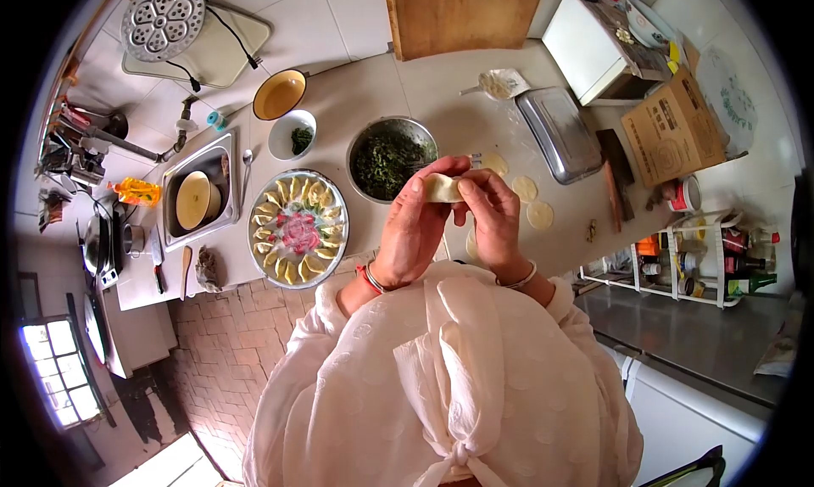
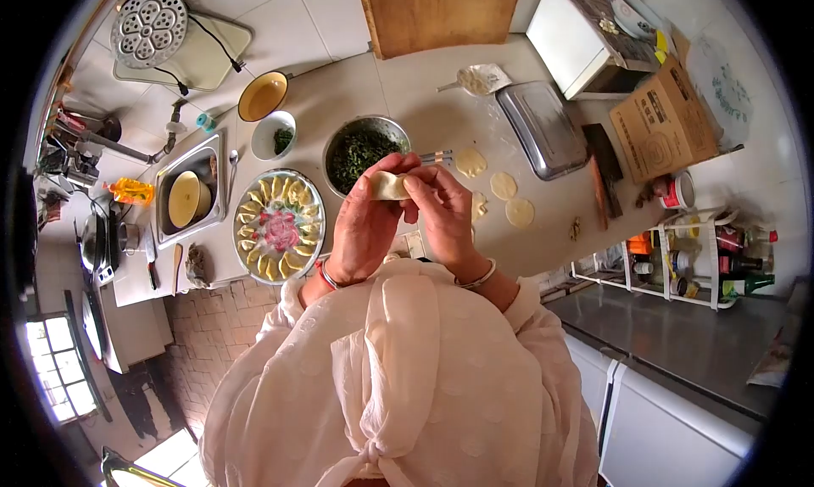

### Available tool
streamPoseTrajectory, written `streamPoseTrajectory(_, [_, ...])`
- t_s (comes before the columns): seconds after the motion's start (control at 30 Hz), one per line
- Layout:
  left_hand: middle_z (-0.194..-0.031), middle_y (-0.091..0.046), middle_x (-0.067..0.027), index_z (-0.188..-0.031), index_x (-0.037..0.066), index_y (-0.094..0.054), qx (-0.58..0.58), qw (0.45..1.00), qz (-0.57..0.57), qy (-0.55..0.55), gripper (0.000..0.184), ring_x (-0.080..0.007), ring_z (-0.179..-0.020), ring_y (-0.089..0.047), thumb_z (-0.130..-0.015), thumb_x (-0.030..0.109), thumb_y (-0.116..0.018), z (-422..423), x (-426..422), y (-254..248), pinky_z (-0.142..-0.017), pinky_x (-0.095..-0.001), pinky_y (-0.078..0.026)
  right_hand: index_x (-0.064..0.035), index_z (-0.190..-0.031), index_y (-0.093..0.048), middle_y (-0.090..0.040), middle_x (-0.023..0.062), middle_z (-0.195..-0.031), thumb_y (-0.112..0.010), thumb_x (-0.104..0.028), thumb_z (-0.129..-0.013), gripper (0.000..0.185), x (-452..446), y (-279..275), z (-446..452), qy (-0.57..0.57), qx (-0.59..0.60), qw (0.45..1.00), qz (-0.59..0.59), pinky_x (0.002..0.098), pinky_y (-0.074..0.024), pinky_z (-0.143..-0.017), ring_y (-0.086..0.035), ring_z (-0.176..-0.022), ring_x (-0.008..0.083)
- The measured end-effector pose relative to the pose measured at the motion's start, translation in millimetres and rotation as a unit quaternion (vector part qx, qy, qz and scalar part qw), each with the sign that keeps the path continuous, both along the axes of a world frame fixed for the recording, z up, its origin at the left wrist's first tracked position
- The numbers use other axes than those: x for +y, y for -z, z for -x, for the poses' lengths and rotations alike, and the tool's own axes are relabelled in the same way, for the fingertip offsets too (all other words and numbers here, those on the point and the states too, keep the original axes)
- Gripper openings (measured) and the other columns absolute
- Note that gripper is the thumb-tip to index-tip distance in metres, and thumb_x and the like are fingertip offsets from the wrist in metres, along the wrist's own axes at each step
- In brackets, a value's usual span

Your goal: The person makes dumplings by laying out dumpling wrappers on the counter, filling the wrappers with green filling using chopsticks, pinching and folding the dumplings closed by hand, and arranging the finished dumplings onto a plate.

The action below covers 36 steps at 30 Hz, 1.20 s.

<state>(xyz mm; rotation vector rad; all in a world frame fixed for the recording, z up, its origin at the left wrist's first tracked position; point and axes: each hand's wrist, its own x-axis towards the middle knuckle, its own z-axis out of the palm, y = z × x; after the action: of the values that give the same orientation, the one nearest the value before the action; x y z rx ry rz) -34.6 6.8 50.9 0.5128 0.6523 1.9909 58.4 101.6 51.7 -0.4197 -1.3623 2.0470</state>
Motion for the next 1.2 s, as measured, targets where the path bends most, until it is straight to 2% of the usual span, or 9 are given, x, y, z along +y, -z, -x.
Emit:
streamPoseTrajectory(0.13, [-0.137, -0.053, -0.0132, -0.133, 0.001, -0.052, 0.038, 0.999, 0.018, -0.008, 0.049, -0.0186, -0.099, -0.056, -0.103, 0.039, -0.045, -2, -2, 2, -0.083, -0.0349, -0.047, -0.0012, -0.1, -0.061, -0.061, 0.0017, -0.079, -0.061, -0.015, -0.097, 0.014, 1, -5, -4, 0.005, -0.022, 0.999, -0.048, 0.0215, -0.0443, -0.057, -0.052, -0.064, 0.006])
streamPoseTrajectory(0.4, [-0.136, -0.055, -0.0128, -0.13, -0.002, -0.055, 0.057, 0.995, 0.074, -0.017, 0.044, -0.0201, -0.115, -0.057, -0.104, 0.031, -0.044, -6, -4, 4, -0.096, -0.0351, -0.047, 0.0018, -0.098, -0.062, -0.065, 0.0015, -0.081, -0.068, -0.008, -0.091, 0.013, 6, -6, -9, 0.012, -0.079, 0.992, -0.098, 0.0204, -0.0482, -0.058, -0.057, -0.067, 0.0037])
streamPoseTrajectory(0.5, [-0.135, -0.055, -0.0145, -0.13, -0.004, -0.055, 0.086, 0.991, 0.098, -0.003, 0.044, -0.0214, -0.118, -0.057, -0.104, 0.031, -0.045, -6, -4, 6, -0.103, -0.0367, -0.045, 0.0007, -0.091, -0.064, -0.064, 0.0019, -0.082, -0.069, -0.006, -0.089, 0.009, 13, -5, -13, 0.033, -0.091, 0.972, -0.215, 0.0216, -0.0465, -0.057, -0.056, -0.066, 0.0058])
streamPoseTrajectory(0.6, [-0.133, -0.056, -0.0166, -0.129, -0.005, -0.055, 0.132, 0.984, 0.119, -0.001, 0.043, -0.0221, -0.118, -0.057, -0.105, 0.029, -0.044, -6, -5, 6, -0.105, -0.0375, -0.043, -0.0011, -0.087, -0.065, -0.06, 0.0034, -0.084, -0.07, -0.002, -0.085, 0.006, 20, -3, -12, 0.103, -0.059, 0.918, -0.379, 0.024, -0.0451, -0.057, -0.055, -0.066, 0.0093])
streamPoseTrajectory(0.73, [-0.135, -0.055, -0.0177, -0.127, -0.006, -0.056, 0.224, 0.963, 0.149, -0.021, 0.04, -0.0224, -0.119, -0.056, -0.105, 0.025, -0.043, -5, -3, 5, -0.105, -0.0377, -0.044, -0.0028, -0.086, -0.063, -0.057, 0.0045, -0.085, -0.071, 0.001, -0.083, 0.009, 18, -1, -14, 0.088, -0.05, 0.936, -0.336, 0.0256, -0.0448, -0.058, -0.054, -0.067, 0.0124])
streamPoseTrajectory(0.87, [-0.14, -0.051, -0.0161, -0.131, -0.004, -0.053, 0.194, 0.963, 0.187, -0.002, 0.037, -0.0217, -0.12, -0.055, -0.106, 0.02, -0.04, -10, 0, 11, -0.103, -0.0372, -0.045, -0.0027, -0.086, -0.062, -0.058, 0.0041, -0.084, -0.072, 0.001, -0.082, 0.011, 21, 16, -17, 0.084, -0.037, 0.954, -0.284, 0.0253, -0.0455, -0.06, -0.055, -0.069, 0.011])
streamPoseTrajectory(0.93, [-0.128, -0.059, -0.0112, -0.137, -0.003, -0.046, 0.141, 0.97, 0.194, -0.025, 0.041, -0.0188, -0.114, -0.059, -0.106, 0.023, -0.041, -20, 5, 5, -0.099, -0.0344, -0.047, -0.0027, -0.087, -0.061, -0.058, 0.0042, -0.084, -0.072, 0.001, -0.082, 0.012, 23, 14, -21, 0.058, -0.052, 0.972, -0.221, 0.0256, -0.046, -0.062, -0.055, -0.07, 0.0102])
streamPoseTrajectory(1.07, [-0.124, -0.06, -0.0125, -0.137, -0.003, -0.046, 0.152, 0.974, 0.166, -0.008, 0.041, -0.0198, -0.113, -0.06, -0.106, 0.024, -0.039, -18, 8, 21, -0.099, -0.0349, -0.047, -0.0027, -0.086, -0.062, -0.056, 0.0035, -0.081, -0.072, 0.003, -0.08, 0.013, 35, 12, -24, 0.06, -0.026, 0.938, -0.341, 0.0278, -0.0456, -0.062, -0.057, -0.071, 0.015])
streamPoseTrajectory(1.2, [-0.121, -0.061, -0.0143, -0.126, -0.004, -0.05, 0.177, 0.972, 0.151, 0.014, 0.037, -0.0243, -0.114, -0.06, -0.107, 0.024, -0.037, -19, 13, 19, -0.1, -0.0374, -0.048, -0.0038, -0.089, -0.062, -0.056, 0.0072, -0.101, -0.073, 0.001, -0.08, 0.014, 39, 21, -28, 0.088, -0.032, 0.922, -0.375, 0.0295, -0.0483, -0.068, -0.057, -0.089, 0.0177])
